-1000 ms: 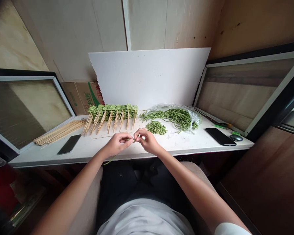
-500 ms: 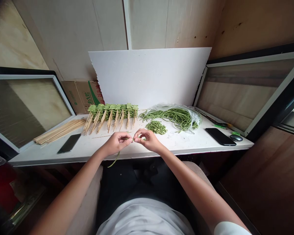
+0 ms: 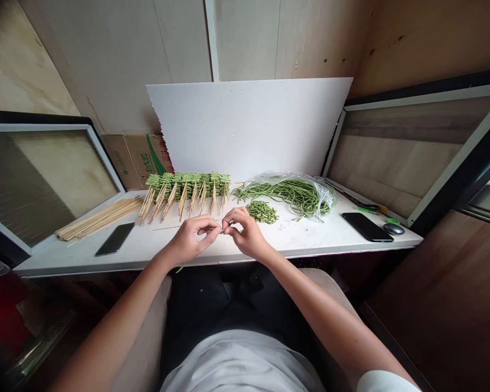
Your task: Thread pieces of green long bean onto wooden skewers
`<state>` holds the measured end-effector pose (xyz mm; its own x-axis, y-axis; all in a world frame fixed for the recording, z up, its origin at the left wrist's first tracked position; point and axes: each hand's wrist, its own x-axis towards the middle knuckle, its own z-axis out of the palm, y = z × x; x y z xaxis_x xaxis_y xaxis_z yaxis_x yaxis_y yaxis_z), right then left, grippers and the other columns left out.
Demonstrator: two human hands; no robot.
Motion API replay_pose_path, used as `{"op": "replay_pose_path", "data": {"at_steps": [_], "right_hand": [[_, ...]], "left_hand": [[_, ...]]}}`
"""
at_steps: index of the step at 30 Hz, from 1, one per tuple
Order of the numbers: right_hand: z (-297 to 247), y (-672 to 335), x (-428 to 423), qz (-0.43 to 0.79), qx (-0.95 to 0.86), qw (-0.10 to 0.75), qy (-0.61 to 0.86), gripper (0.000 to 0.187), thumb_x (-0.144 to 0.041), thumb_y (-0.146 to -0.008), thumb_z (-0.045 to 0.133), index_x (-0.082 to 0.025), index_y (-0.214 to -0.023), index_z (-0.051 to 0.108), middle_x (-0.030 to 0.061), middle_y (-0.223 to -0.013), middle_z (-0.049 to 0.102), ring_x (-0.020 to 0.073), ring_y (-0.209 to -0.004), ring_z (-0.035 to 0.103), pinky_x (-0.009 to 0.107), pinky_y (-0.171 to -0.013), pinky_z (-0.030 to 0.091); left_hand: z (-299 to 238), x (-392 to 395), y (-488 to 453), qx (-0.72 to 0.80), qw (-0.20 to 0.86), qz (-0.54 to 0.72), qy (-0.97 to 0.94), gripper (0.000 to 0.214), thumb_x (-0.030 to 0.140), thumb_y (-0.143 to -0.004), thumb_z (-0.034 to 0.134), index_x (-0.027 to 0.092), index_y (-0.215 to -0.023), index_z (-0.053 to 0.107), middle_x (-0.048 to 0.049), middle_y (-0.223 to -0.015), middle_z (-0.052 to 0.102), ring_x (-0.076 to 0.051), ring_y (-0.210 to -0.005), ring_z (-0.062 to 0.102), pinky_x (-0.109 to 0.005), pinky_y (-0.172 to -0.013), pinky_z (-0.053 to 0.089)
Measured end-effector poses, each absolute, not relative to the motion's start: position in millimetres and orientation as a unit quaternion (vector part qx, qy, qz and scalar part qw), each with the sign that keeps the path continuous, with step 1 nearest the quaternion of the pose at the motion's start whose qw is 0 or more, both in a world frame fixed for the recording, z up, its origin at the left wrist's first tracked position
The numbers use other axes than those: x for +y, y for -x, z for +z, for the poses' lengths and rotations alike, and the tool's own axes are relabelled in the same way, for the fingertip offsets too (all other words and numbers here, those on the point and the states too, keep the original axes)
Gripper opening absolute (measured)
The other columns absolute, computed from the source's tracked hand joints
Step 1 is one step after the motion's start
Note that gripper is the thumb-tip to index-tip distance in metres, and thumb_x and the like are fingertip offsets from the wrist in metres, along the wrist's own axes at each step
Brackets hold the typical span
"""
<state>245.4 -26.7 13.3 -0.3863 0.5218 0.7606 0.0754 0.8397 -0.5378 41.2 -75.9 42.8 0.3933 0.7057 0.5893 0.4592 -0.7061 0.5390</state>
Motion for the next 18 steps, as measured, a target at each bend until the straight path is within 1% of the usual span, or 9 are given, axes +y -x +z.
{"op": "replay_pose_path", "data": {"at_steps": [3, 5, 9, 12, 14, 15, 18], "right_hand": [[9, -245, -22, 0.285, -0.784, 0.529, 0.156, 0.031, -0.053, -0.094, 0.071, -0.024, -0.084, 0.068, 0.0053, -0.084, 0.062, 0.025, -0.091, 0.055, 0.041, -0.088, 0.045], [6, -244, -20, 0.334, -0.769, 0.525, 0.146, 0.035, -0.058, -0.091, 0.074, -0.024, -0.083, 0.069, 0.0055, -0.085, 0.061, 0.0248, -0.09, 0.056, 0.04, -0.085, 0.047], [3, -243, -19, 0.411, -0.745, 0.509, 0.127, 0.034, -0.056, -0.086, 0.079, -0.024, -0.081, 0.07, 0.0053, -0.086, 0.059, 0.0232, -0.086, 0.057, 0.038, -0.079, 0.05], [8, -245, -21, 0.453, -0.729, 0.503, 0.103, 0.033, -0.054, -0.088, 0.079, -0.024, -0.081, 0.068, 0.0036, -0.088, 0.057, 0.0209, -0.084, 0.057, 0.037, -0.077, 0.051], [14, -250, -21, 0.448, -0.723, 0.514, 0.113, 0.033, -0.056, -0.089, 0.077, -0.025, -0.083, 0.066, 0.0027, -0.088, 0.056, 0.0206, -0.084, 0.057, 0.037, -0.078, 0.05], [18, -253, -20, 0.426, -0.726, 0.524, 0.129, 0.033, -0.056, -0.09, 0.076, -0.025, -0.084, 0.066, 0.0028, -0.088, 0.057, 0.0213, -0.086, 0.057, 0.038, -0.08, 0.05], [21, -265, -10, 0.287, -0.761, 0.545, 0.203, 0.03, -0.055, -0.09, 0.076, -0.026, -0.087, 0.073, 0.0057, -0.089, 0.064, 0.0256, -0.095, 0.059, 0.043, -0.09, 0.049]], "left_hand": [[42, -76, -42, 0.353, 0.212, 0.424, -0.806, 0.026, 0.035, -0.101, 0.059, 0.016, -0.09, 0.073, -0.0024, -0.081, 0.062, -0.013, -0.069, 0.048, -0.026, -0.064, 0.04], [40, -74, -42, 0.351, 0.256, 0.422, -0.796, 0.029, 0.039, -0.101, 0.06, 0.016, -0.091, 0.074, -0.0033, -0.082, 0.064, -0.013, -0.07, 0.049, -0.026, -0.064, 0.039], [36, -70, -40, 0.34, 0.323, 0.411, -0.782, 0.033, 0.044, -0.1, 0.062, 0.014, -0.091, 0.074, -0.0037, -0.082, 0.065, -0.014, -0.071, 0.052, -0.026, -0.063, 0.039], [36, -65, -35, 0.341, 0.326, 0.412, -0.78, 0.036, 0.046, -0.101, 0.06, 0.014, -0.088, 0.073, -0.0043, -0.081, 0.066, -0.015, -0.072, 0.055, -0.026, -0.065, 0.042], [37, -62, -28, 0.349, 0.312, 0.418, -0.778, 0.036, 0.046, -0.101, 0.06, 0.015, -0.089, 0.074, -0.005, -0.082, 0.068, -0.016, -0.073, 0.057, -0.026, -0.066, 0.043], [38, -61, -25, 0.356, 0.3, 0.423, -0.778, 0.036, 0.046, -0.101, 0.06, 0.015, -0.091, 0.074, -0.0055, -0.083, 0.069, -0.016, -0.074, 0.058, -0.026, -0.066, 0.044], [42, -61, -19, 0.389, 0.215, 0.447, -0.776, 0.032, 0.044, -0.102, 0.06, 0.016, -0.096, 0.075, -0.0063, -0.087, 0.071, -0.017, -0.075, 0.06, -0.027, -0.066, 0.046]]}}
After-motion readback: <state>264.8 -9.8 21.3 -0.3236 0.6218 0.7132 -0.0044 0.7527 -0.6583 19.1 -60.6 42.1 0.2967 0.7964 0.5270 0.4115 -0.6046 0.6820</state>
